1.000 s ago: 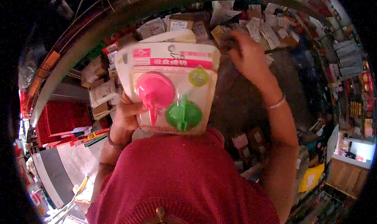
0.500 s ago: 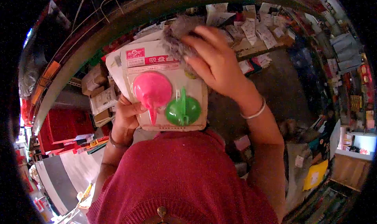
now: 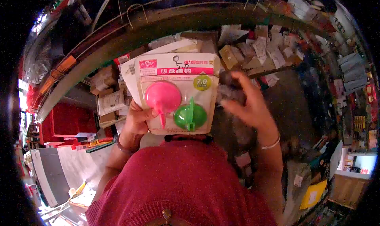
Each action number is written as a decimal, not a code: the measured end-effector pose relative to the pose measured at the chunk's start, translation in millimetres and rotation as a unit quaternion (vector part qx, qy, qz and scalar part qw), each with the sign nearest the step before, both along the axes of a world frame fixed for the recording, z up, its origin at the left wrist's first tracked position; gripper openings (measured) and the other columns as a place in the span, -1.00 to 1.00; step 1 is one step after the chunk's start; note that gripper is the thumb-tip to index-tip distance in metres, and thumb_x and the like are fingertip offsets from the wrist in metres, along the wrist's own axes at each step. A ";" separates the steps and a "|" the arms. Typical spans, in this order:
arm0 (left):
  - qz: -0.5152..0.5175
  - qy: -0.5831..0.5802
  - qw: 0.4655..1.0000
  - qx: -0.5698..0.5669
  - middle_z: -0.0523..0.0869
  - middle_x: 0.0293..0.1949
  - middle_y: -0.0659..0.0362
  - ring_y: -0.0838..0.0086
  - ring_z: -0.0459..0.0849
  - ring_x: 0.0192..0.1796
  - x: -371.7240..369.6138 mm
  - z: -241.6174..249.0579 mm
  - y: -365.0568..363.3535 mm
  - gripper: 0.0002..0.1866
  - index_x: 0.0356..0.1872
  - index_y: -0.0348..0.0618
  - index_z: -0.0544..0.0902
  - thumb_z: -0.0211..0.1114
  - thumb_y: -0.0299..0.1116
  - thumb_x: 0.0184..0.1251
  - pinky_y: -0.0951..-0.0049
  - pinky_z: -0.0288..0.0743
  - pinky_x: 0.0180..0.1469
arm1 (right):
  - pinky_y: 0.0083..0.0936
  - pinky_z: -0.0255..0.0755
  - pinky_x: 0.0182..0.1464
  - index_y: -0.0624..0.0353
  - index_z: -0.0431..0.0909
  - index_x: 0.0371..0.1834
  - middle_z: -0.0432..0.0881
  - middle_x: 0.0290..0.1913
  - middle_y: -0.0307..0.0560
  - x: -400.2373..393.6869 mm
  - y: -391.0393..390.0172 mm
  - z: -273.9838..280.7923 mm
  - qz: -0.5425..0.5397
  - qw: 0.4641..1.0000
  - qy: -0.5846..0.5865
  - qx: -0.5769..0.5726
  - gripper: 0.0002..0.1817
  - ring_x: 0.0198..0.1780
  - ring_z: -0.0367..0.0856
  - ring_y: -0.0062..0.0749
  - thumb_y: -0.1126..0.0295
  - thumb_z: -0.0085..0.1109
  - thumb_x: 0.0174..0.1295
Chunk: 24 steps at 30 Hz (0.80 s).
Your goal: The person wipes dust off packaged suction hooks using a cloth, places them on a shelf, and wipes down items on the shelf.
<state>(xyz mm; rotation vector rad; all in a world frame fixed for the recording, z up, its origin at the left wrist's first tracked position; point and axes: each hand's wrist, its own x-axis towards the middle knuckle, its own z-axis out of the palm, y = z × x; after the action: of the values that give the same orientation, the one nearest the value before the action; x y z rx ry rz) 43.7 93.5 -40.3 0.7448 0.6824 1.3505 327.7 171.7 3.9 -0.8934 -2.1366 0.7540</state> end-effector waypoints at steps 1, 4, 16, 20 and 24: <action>0.010 0.015 1.000 -0.002 0.56 -0.03 0.15 0.44 0.52 0.00 1.2 0.4 2.8 -0.43 0.10 -0.24 0.39 0.29 -0.68 -0.04 0.39 0.39 0.07 | -0.44 0.28 0.09 0.29 0.28 0.09 0.47 -0.03 -0.01 -4.0 -7.3 0.3 -0.012 1.000 0.006 -0.024 -0.35 0.04 0.42 -0.35 0.32 0.34 -0.09; 0.065 0.099 0.990 0.082 0.56 -0.04 0.16 0.46 0.51 0.01 7.5 1.6 6.7 -0.42 0.10 -0.24 0.38 0.32 -0.65 -0.04 0.41 0.38 0.08 | -0.46 0.32 0.04 0.29 0.31 0.06 0.52 -0.10 -0.02 -13.6 -14.3 1.9 -0.036 0.997 0.042 -0.053 -0.38 -0.02 0.47 -0.40 0.33 0.34 -0.09; 0.172 0.001 0.979 0.110 0.45 0.07 0.10 0.37 0.43 0.11 -12.7 -5.2 -5.5 -0.51 0.14 -0.21 0.27 0.19 -0.48 0.19 0.31 0.29 0.16 | -0.58 0.43 -0.29 0.22 0.54 -0.21 0.60 -0.32 -0.18 -19.0 81.2 115.1 -0.042 0.891 0.440 -0.103 -0.70 -0.34 0.56 -0.50 0.25 0.07 0.08; 0.196 -0.010 0.979 0.055 0.44 0.09 0.12 0.35 0.42 0.12 -15.8 -3.9 -17.0 -0.55 0.15 -0.19 0.27 0.13 -0.47 0.23 0.30 0.28 0.17 | -0.53 0.42 -0.32 0.18 0.55 -0.21 0.59 -0.33 -0.21 -68.2 155.1 211.3 -0.066 0.900 0.404 -0.154 -0.65 -0.40 0.55 -0.46 0.16 0.14 0.03; 0.169 -0.082 0.982 0.022 0.42 0.12 0.11 0.33 0.42 0.13 -15.9 3.6 -23.2 -0.56 0.17 -0.16 0.27 0.11 -0.46 0.26 0.26 0.28 0.18 | -0.58 0.43 -0.23 0.25 0.54 -0.24 0.59 -0.26 -0.20 -103.7 225.7 217.8 -0.086 0.961 0.264 -0.006 -0.62 -0.28 0.55 -0.49 0.12 0.13 0.10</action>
<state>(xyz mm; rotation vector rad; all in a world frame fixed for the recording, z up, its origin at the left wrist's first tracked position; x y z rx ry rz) 27.9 70.3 -36.7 0.5592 0.6685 1.7220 224.1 397.4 221.7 -0.7669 -1.5677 0.8103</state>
